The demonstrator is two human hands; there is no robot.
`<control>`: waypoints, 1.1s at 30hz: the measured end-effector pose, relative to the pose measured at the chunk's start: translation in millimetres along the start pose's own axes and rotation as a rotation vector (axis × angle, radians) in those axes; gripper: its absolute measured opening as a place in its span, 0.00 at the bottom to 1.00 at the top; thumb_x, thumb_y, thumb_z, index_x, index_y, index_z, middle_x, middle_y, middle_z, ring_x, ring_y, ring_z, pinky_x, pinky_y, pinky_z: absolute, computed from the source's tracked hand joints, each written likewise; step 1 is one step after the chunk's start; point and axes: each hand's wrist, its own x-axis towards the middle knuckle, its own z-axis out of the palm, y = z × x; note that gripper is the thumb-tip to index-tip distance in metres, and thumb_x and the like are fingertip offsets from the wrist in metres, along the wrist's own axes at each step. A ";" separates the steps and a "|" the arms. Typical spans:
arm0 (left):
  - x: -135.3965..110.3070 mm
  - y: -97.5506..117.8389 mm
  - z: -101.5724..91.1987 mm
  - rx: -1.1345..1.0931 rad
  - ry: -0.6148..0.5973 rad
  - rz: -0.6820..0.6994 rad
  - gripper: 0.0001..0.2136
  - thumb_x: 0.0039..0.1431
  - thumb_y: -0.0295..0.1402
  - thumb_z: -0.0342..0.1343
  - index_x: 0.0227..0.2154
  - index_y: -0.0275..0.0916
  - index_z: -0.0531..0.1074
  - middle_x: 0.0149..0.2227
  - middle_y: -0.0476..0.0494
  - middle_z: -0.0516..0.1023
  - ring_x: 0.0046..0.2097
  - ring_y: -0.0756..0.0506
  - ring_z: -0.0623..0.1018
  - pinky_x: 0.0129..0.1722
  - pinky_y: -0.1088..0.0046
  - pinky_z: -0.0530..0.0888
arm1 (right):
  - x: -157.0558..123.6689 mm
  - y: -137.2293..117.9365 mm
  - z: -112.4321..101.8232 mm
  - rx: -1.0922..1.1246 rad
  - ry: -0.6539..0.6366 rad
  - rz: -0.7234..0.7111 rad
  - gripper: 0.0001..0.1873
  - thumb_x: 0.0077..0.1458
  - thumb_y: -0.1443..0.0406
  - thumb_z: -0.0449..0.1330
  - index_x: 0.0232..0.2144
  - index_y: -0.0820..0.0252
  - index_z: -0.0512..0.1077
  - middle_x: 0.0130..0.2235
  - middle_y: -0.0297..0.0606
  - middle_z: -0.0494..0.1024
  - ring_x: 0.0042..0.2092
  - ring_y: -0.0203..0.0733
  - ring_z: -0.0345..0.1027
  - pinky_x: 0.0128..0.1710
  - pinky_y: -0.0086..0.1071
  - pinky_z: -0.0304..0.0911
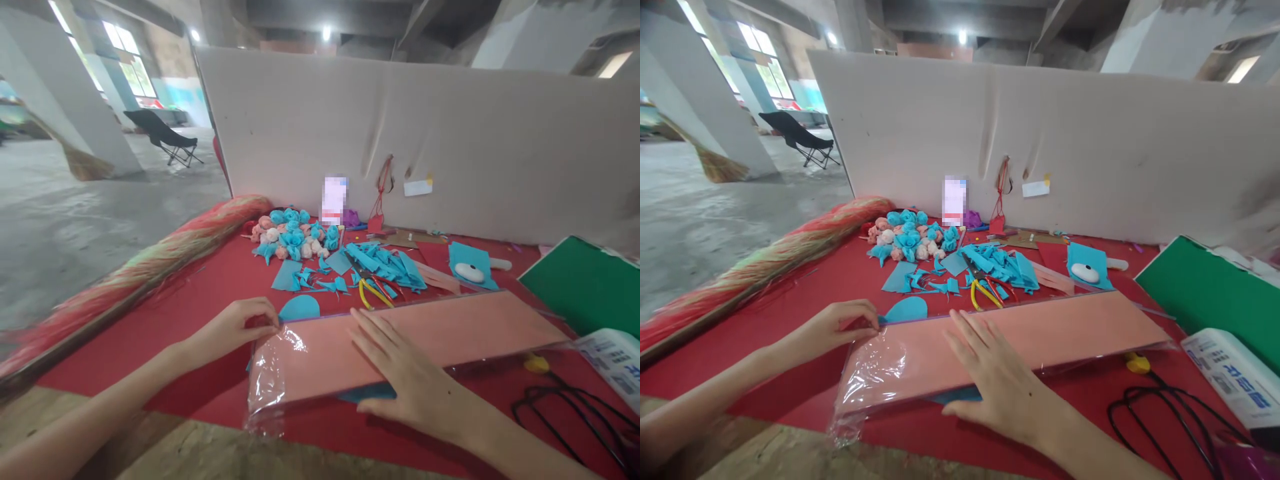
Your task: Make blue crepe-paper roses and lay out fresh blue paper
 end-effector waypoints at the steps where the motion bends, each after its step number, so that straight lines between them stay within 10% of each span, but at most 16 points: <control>1: -0.6 0.3 -0.8 0.008 -0.002 0.007 0.09 0.56 0.36 0.50 0.31 0.37 0.72 0.34 0.47 0.74 0.36 0.48 0.74 0.38 0.73 0.71 | 3.8 1.1 0.1 0.070 -0.044 -0.019 0.41 0.52 0.44 0.46 0.60 0.63 0.49 0.63 0.48 0.46 0.62 0.52 0.42 0.54 0.47 0.57; 12: -32.6 -6.3 -33.8 -0.014 -0.153 0.175 0.10 0.61 0.30 0.41 0.30 0.34 0.66 0.33 0.54 0.70 0.39 0.54 0.72 0.59 0.61 0.53 | 10.7 -0.4 20.4 0.230 -0.143 0.018 0.34 0.57 0.49 0.44 0.61 0.58 0.45 0.63 0.47 0.45 0.63 0.52 0.35 0.56 0.54 0.47; 20: -32.8 -40.9 -51.8 0.029 -0.224 0.226 0.11 0.63 0.35 0.39 0.29 0.36 0.61 0.31 0.48 0.68 0.36 0.51 0.71 0.54 0.61 0.63 | 9.0 -0.9 19.4 0.236 -0.168 0.045 0.34 0.57 0.49 0.44 0.61 0.56 0.43 0.64 0.45 0.42 0.63 0.53 0.34 0.57 0.54 0.47; 27: -41.3 -11.8 -31.4 0.260 -0.189 0.240 0.09 0.56 0.34 0.52 0.23 0.39 0.70 0.29 0.52 0.70 0.43 0.49 0.68 0.61 0.54 0.35 | 10.6 -0.8 20.8 0.248 -0.193 0.061 0.35 0.56 0.48 0.44 0.61 0.57 0.46 0.63 0.46 0.42 0.63 0.56 0.36 0.56 0.56 0.46; 33: -50.5 5.5 -33.2 0.389 -0.136 0.381 0.12 0.53 0.30 0.55 0.15 0.39 0.70 0.39 0.50 0.75 0.53 0.44 0.64 0.61 0.55 0.39 | 12.7 0.5 18.8 0.290 -0.225 0.058 0.31 0.59 0.51 0.42 0.60 0.57 0.47 0.63 0.45 0.44 0.63 0.52 0.35 0.57 0.56 0.44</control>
